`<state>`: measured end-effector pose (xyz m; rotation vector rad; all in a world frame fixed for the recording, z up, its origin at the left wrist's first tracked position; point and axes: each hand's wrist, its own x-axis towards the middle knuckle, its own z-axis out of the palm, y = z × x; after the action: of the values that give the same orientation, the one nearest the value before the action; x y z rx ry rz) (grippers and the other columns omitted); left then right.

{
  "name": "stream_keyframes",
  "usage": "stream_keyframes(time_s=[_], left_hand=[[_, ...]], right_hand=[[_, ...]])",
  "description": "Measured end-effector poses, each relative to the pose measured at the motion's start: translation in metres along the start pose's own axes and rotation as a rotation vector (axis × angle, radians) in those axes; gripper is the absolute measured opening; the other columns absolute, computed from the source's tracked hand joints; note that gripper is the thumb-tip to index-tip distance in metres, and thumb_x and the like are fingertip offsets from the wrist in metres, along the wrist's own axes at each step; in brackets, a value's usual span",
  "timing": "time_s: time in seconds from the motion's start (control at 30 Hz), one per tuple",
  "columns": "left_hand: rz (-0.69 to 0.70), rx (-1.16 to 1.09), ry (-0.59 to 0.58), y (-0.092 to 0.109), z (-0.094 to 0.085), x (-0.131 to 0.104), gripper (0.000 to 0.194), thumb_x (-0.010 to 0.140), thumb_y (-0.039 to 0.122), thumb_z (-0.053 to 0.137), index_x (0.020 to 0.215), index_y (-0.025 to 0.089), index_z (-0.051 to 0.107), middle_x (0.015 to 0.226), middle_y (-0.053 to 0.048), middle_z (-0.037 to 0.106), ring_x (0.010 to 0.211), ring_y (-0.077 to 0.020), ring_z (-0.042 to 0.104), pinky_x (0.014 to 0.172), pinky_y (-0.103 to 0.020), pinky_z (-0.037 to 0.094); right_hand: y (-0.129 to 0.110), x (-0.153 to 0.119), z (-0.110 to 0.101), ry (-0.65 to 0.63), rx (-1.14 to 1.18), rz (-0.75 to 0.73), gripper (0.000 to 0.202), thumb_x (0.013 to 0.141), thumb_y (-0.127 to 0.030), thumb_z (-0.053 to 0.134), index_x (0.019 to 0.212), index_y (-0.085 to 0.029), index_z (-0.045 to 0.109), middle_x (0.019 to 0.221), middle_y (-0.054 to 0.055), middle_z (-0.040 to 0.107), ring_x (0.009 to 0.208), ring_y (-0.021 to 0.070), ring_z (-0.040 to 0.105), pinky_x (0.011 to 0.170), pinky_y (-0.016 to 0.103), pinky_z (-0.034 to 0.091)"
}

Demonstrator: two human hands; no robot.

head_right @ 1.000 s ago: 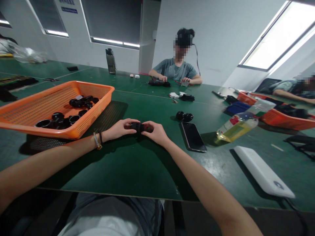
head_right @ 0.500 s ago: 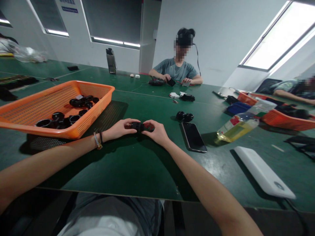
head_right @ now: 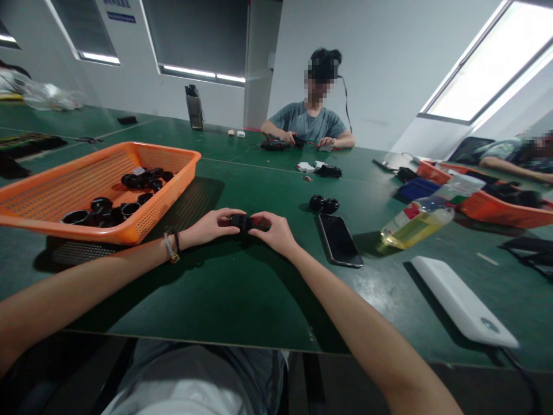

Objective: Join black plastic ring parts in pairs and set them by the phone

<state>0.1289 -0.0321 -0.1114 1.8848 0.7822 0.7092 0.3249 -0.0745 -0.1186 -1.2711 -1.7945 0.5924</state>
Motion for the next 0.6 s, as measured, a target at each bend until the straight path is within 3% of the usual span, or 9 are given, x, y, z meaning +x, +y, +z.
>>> stream_keyframes(time_s=[0.6], left_hand=[[0.001, -0.001, 0.003, -0.0010, -0.0007, -0.0001, 0.048, 0.067, 0.023, 0.066, 0.114, 0.013, 0.058, 0.113, -0.010, 0.061, 0.097, -0.0200, 0.060, 0.089, -0.035, 0.047]], right_hand=[[0.0023, 0.0009, 0.0004, -0.004, -0.021, -0.025, 0.023, 0.065, -0.025, 0.069, 0.086, -0.017, 0.066, 0.077, 0.003, 0.070, 0.069, 0.0156, 0.063, 0.066, 0.030, 0.050]])
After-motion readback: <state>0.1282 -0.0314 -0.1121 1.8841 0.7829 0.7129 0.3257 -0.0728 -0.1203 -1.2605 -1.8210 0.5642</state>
